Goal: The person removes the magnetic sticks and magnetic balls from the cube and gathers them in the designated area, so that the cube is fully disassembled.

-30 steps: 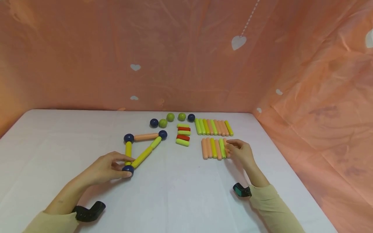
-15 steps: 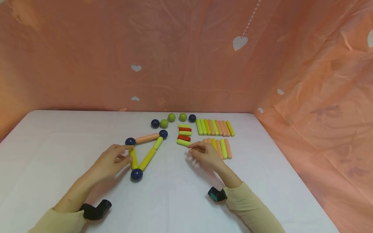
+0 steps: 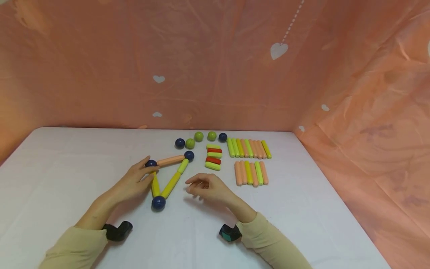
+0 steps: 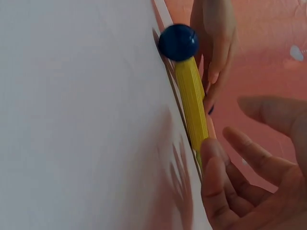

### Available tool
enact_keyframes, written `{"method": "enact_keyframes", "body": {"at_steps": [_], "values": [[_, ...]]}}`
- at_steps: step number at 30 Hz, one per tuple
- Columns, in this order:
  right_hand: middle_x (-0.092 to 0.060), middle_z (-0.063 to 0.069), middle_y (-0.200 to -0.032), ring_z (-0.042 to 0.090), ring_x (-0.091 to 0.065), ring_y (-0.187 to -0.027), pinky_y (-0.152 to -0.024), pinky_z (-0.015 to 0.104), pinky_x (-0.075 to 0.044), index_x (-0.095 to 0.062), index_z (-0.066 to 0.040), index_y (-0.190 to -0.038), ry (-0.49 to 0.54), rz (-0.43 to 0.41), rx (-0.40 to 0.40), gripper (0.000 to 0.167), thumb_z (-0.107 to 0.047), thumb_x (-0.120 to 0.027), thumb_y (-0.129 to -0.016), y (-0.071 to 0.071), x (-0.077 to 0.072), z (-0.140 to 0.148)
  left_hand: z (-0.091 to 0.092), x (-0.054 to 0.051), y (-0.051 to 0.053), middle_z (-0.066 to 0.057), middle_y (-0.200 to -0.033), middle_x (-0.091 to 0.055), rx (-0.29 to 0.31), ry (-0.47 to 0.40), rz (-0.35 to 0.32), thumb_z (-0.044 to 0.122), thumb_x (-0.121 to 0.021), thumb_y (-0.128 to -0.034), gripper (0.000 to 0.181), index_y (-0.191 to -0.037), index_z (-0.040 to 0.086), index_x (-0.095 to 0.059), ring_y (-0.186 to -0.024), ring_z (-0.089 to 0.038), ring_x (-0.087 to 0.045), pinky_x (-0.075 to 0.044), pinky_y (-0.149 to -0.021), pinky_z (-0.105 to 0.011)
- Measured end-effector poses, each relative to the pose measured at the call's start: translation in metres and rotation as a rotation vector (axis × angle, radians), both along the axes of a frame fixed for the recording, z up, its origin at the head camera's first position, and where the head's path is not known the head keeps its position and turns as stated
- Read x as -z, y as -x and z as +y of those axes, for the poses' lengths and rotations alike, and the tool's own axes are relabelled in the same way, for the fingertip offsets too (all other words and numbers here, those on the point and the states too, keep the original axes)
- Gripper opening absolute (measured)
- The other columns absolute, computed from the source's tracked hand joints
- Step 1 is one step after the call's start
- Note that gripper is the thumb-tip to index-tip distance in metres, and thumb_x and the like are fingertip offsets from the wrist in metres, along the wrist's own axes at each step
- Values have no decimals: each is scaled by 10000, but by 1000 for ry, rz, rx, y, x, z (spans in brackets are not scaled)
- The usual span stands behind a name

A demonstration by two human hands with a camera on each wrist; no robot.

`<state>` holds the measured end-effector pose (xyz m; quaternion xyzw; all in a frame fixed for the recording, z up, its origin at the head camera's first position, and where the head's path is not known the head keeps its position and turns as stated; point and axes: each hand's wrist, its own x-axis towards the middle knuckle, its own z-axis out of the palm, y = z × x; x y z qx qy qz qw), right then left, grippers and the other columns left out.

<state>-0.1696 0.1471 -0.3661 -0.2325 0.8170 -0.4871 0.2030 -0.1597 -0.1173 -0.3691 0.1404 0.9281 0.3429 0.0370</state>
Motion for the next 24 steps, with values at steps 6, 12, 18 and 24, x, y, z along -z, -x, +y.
{"method": "enact_keyframes", "body": {"at_steps": [6, 12, 18, 24], "values": [[-687, 48, -988, 35, -571, -750, -683, 170, -484, -650, -105, -1189, -84, 42, -110, 348, -205, -722, -863, -6, 5, -22, -4, 3, -5, -360, -1411, -302, -2, 22, 63, -17, -474, -904, 349, -1227, -25, -606, -1271, -565, -331, -306, -1010, -685], [-652, 13, -992, 8, -549, -718, -677, 153, -464, -653, -144, -1203, -140, 89, -160, 406, -218, -768, -821, -11, 5, -34, -9, 5, -10, -348, -1246, -421, 0, 57, 121, 7, -599, -873, 265, -1125, 27, -680, -1080, -517, -521, -439, -902, -637], [-608, 40, -1050, 22, -533, -781, -726, 142, -469, -627, -133, -1252, -207, 185, -253, 469, -216, -771, -814, -13, 0, -27, -10, 1, -16, -243, -1094, -471, 5, 74, 107, 59, -678, -845, 242, -1082, 88, -719, -889, -335, -543, -487, -748, -479], [-618, 82, -1103, 64, -574, -915, -796, 151, -479, -622, -88, -1256, -196, 195, -283, 395, -122, -689, -868, -9, -3, -8, -11, -4, -24, -150, -963, -468, 28, 126, 42, 167, -698, -861, 282, -1141, 135, -717, -745, -211, -446, -354, -597, -288]]}}
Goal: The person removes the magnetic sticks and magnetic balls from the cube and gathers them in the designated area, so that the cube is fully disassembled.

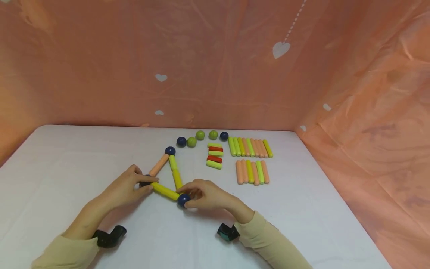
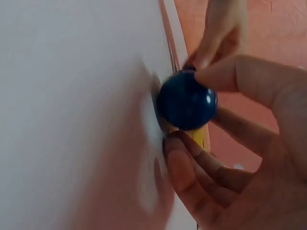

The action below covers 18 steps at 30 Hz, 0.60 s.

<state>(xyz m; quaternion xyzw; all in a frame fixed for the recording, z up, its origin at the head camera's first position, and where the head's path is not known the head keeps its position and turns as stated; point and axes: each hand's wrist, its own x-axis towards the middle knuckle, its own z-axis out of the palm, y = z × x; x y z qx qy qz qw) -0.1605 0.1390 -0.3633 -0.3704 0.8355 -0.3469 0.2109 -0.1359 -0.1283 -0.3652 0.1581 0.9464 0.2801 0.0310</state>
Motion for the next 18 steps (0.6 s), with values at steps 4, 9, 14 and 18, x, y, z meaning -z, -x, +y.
{"method": "enact_keyframes", "body": {"at_steps": [4, 9, 14, 18], "values": [[-635, 92, -1136, 97, -579, -924, -797, 171, -474, -649, -86, -1217, 15, 28, 75, 342, -57, -643, -876, 5, -1, 12, 1, -2, -5, -98, -895, -473, 38, 15, -49, 224, -680, -884, 327, -1197, 131, -684, -689, -173, -413, -325, -563, -274], [-660, 69, -1108, 91, -550, -866, -748, 184, -464, -673, -101, -1157, 26, 51, 153, 285, -81, -666, -873, 10, 1, 19, 8, -1, -10, -26, -837, -496, 70, 38, -82, 250, -663, -896, 326, -1194, 118, -681, -675, -142, -416, -337, -564, -260], [-658, 50, -1048, 94, -531, -851, -734, 185, -442, -668, -101, -1107, 44, 55, 165, 264, -153, -727, -855, 11, 5, 18, 12, -2, -13, -13, -827, -500, 64, 21, -86, 242, -668, -891, 314, -1183, 127, -689, -677, -139, -416, -337, -568, -262], [-635, 30, -993, 112, -495, -822, -696, 183, -410, -645, -102, -1056, 62, 73, 148, 222, -152, -727, -856, 13, 9, 16, 15, -2, -14, -33, -838, -526, 40, -15, -66, 252, -696, -868, 303, -1145, 128, -709, -699, -151, -439, -346, -576, -267]]}}
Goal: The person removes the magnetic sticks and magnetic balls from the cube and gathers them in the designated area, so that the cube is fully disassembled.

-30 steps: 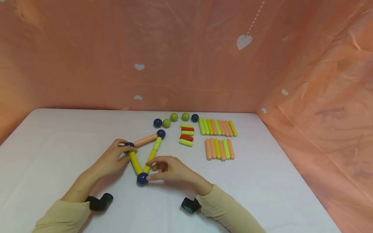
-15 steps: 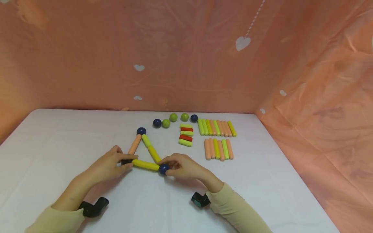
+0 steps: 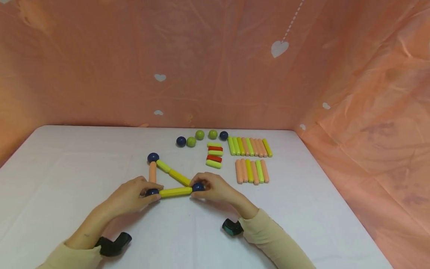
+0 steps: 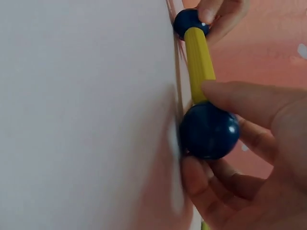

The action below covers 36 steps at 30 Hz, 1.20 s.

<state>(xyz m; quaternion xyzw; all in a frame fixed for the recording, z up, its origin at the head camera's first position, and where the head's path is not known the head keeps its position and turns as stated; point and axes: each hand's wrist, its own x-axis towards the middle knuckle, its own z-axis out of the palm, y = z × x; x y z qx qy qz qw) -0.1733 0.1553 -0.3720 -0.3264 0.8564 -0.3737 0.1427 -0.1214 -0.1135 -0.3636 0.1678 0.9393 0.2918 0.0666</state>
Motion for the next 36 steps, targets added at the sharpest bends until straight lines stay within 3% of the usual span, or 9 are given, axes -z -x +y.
{"method": "enact_keyframes", "body": {"at_steps": [8, 19, 22, 25, 29, 33, 36], "values": [[-616, 30, -971, 102, -486, -818, -701, 179, -413, -659, -89, -1040, 18, 4, -3, 167, -101, -680, -875, 0, 3, -2, 4, 6, 0, -73, -920, -570, -127, -82, -27, 196, -762, -804, 220, -1015, 132, -757, -787, -185, -495, -380, -626, -272], [-698, 47, -1009, 37, -530, -789, -697, 172, -460, -721, -88, -1074, 19, -26, -7, 187, -107, -639, -906, 2, 1, 8, 4, 7, 6, -56, -879, -585, -95, -110, -37, 192, -750, -815, 168, -966, 121, -760, -772, -179, -494, -384, -623, -287], [-679, 35, -1025, 55, -579, -808, -732, 191, -495, -707, -109, -1098, 14, -61, 51, 216, -177, -682, -895, 7, -2, 8, 2, 8, 6, -66, -894, -572, -88, -115, -43, 211, -743, -825, 182, -985, 126, -756, -778, -182, -484, -379, -628, -285], [-663, 16, -1039, 94, -613, -860, -791, 230, -512, -698, -129, -1107, 23, -70, 167, 255, -223, -713, -871, 17, -6, 5, -2, 8, 7, -66, -917, -570, -65, -125, -38, 251, -750, -823, 231, -1020, 131, -751, -796, -175, -480, -392, -653, -283], [-667, 62, -1107, 164, -625, -943, -862, 287, -512, -672, -78, -1158, 88, -83, 267, 331, -173, -727, -846, 35, -8, -1, -8, 9, 7, -73, -959, -566, -1, -151, -43, 255, -779, -797, 329, -1088, 112, -726, -834, -173, -498, -442, -704, -289], [-669, 114, -1135, 206, -631, -946, -826, 268, -513, -653, -40, -1189, 109, -63, 331, 377, -123, -724, -828, 54, -11, -8, -15, 9, 7, -102, -1023, -558, 56, -187, -82, 183, -783, -791, 394, -1162, 95, -685, -891, -189, -556, -494, -734, -287], [-660, 133, -1133, 234, -638, -945, -803, 283, -517, -649, -51, -1208, 83, -2, 399, 399, -146, -726, -828, 66, -14, -14, -20, 9, 6, -117, -1059, -559, 93, -224, -119, 134, -756, -811, 386, -1184, 94, -665, -926, -202, -589, -508, -746, -263]]}}
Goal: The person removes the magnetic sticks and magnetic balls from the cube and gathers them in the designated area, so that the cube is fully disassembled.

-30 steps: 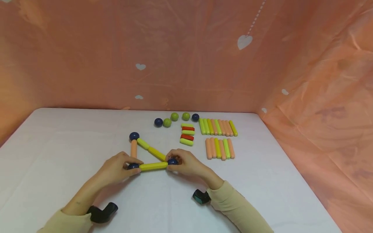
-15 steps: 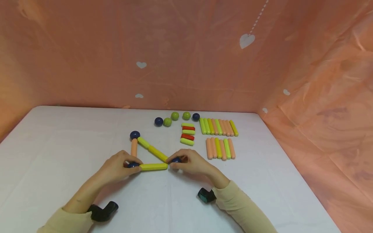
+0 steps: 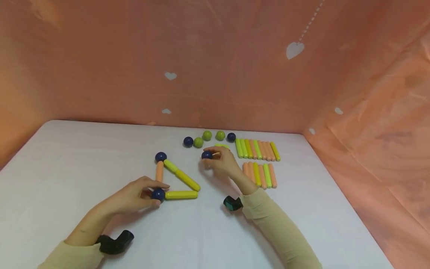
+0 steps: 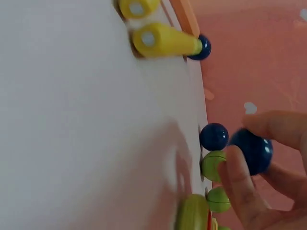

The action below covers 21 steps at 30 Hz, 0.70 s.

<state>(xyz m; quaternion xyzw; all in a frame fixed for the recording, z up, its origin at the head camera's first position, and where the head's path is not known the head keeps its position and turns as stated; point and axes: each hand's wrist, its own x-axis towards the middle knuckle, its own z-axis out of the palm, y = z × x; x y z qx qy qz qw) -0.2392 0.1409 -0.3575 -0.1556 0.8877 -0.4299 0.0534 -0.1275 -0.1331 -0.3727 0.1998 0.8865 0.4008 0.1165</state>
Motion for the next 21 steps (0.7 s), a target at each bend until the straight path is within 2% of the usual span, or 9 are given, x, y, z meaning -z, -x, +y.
{"method": "enact_keyframes", "body": {"at_steps": [5, 7, 11, 18, 21], "values": [[-621, 161, -1179, 300, -628, -1050, -897, 392, -524, -584, -62, -1273, 61, 36, 99, 473, -198, -727, -843, 21, -6, -13, -3, 2, 1, -114, -1053, -546, 23, -57, -25, 100, -730, -830, 335, -1159, 97, -666, -935, -205, -610, -511, -749, -226], [-624, 166, -1176, 305, -626, -1060, -903, 402, -524, -584, -53, -1247, 94, 57, 126, 455, -205, -729, -843, 30, -7, -18, -3, 3, 1, -111, -1053, -541, 19, -64, -28, 96, -728, -831, 329, -1155, 101, -667, -933, -202, -612, -510, -744, -221], [-650, 139, -1147, 276, -624, -1046, -909, 379, -520, -610, -68, -1183, 97, 97, 170, 389, -230, -725, -849, 47, -8, -25, -2, 4, 2, -106, -1057, -540, 10, -66, -32, 104, -728, -833, 323, -1150, 118, -667, -935, -197, -610, -508, -745, -224], [-659, 140, -1116, 282, -647, -1012, -887, 366, -530, -669, -59, -1158, 141, 141, 169, 345, -193, -736, -847, 65, -2, -36, -1, 8, -4, -88, -1059, -539, -7, -73, -34, 132, -724, -841, 327, -1164, 121, -667, -942, -190, -584, -498, -759, -220], [-665, 140, -1121, 273, -644, -1018, -880, 359, -533, -669, -49, -1172, 116, 158, 162, 367, -200, -739, -845, 70, -1, -41, 0, 9, -6, -88, -1060, -536, -19, -75, -47, 126, -717, -847, 330, -1172, 125, -664, -941, -187, -582, -494, -752, -211]]}}
